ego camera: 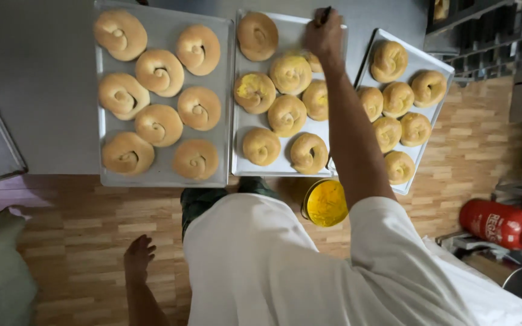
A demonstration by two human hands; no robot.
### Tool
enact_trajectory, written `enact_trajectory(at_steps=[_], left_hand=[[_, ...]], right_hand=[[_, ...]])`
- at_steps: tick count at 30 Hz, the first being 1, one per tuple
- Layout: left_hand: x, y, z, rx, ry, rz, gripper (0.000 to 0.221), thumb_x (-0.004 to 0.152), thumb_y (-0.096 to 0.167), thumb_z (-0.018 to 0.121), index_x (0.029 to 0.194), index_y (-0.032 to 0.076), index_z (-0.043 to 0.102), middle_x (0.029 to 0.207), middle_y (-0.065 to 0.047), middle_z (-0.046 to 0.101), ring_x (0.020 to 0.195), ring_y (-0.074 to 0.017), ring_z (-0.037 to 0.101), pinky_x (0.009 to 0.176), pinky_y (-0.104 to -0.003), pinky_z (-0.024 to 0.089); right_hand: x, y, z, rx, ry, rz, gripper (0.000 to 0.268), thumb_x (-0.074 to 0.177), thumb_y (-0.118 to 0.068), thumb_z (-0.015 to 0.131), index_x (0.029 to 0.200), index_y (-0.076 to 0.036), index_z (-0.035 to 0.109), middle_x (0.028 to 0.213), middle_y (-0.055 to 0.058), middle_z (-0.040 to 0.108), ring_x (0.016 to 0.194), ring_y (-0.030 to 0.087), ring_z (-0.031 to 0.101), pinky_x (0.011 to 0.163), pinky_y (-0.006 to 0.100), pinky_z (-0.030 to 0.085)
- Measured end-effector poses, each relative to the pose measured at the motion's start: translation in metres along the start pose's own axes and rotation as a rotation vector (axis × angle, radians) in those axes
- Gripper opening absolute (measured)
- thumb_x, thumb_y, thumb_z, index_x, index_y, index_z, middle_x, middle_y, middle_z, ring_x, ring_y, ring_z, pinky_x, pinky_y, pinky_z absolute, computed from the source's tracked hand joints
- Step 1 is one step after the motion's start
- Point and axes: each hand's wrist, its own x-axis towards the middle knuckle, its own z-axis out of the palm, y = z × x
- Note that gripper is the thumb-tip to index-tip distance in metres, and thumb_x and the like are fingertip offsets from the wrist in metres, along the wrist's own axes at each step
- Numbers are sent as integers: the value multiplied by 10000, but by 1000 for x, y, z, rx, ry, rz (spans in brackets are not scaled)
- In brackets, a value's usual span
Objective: Applying glaze or egg wash to buns on baking trays using a brush
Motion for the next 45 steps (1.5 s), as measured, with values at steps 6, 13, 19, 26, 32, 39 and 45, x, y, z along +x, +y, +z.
enact_trajectory(at_steps=[6,13,19,26,32,39,45], left_hand=[[-45,62,54,327,265,53,438,1075,260,552,1436,15,591,1304,-138,683,1066,-280,657,910,-417,528],[-26,62,25,323,297,57,420,1053,248,608,1397,8,624,1196,-141,701,956,-250,674,749,-384,523],[-24,69,11,372,307,57,412,1091,277,543,1390,5,622,1271,-144,689,991,-296,671,790,-422,518],[-17,64,11,336,269,133,379,1063,238,602,1360,6,637,1222,-137,702,894,-263,661,726,-378,503],[-37,72,31,475,258,151,498,1078,329,520,1447,0,578,1324,-164,667,1044,-301,671,875,-462,544],[-25,51,33,368,253,139,374,1092,276,545,1353,21,627,1285,-153,696,987,-288,688,794,-407,530],[-34,36,28,327,272,59,379,1100,264,569,1405,43,611,1288,-127,692,997,-276,670,823,-413,532]], right_hand=[[-41,-144,0,-306,-216,-336,230,773,-59,542,675,-203,691,540,-56,598,455,121,537,374,302,437],[-37,-116,-39,102,-133,-146,173,808,-76,548,654,-154,541,629,-35,523,562,89,481,432,301,371],[-128,-147,-70,127,-433,-591,180,919,62,618,803,-76,608,710,44,578,609,177,519,528,324,400],[-94,-154,-94,34,-612,-419,280,827,-13,572,642,-101,381,577,83,387,551,217,278,535,405,258],[-102,-171,-62,350,-123,-313,371,1019,-64,565,697,-83,383,645,47,392,602,174,374,555,379,275],[-128,-102,-108,282,-264,-408,355,1055,-141,626,746,-107,453,680,10,422,596,154,385,558,364,310],[-116,-70,-113,-54,-30,-345,125,830,-25,607,810,-123,681,752,33,655,645,185,577,581,346,428]])
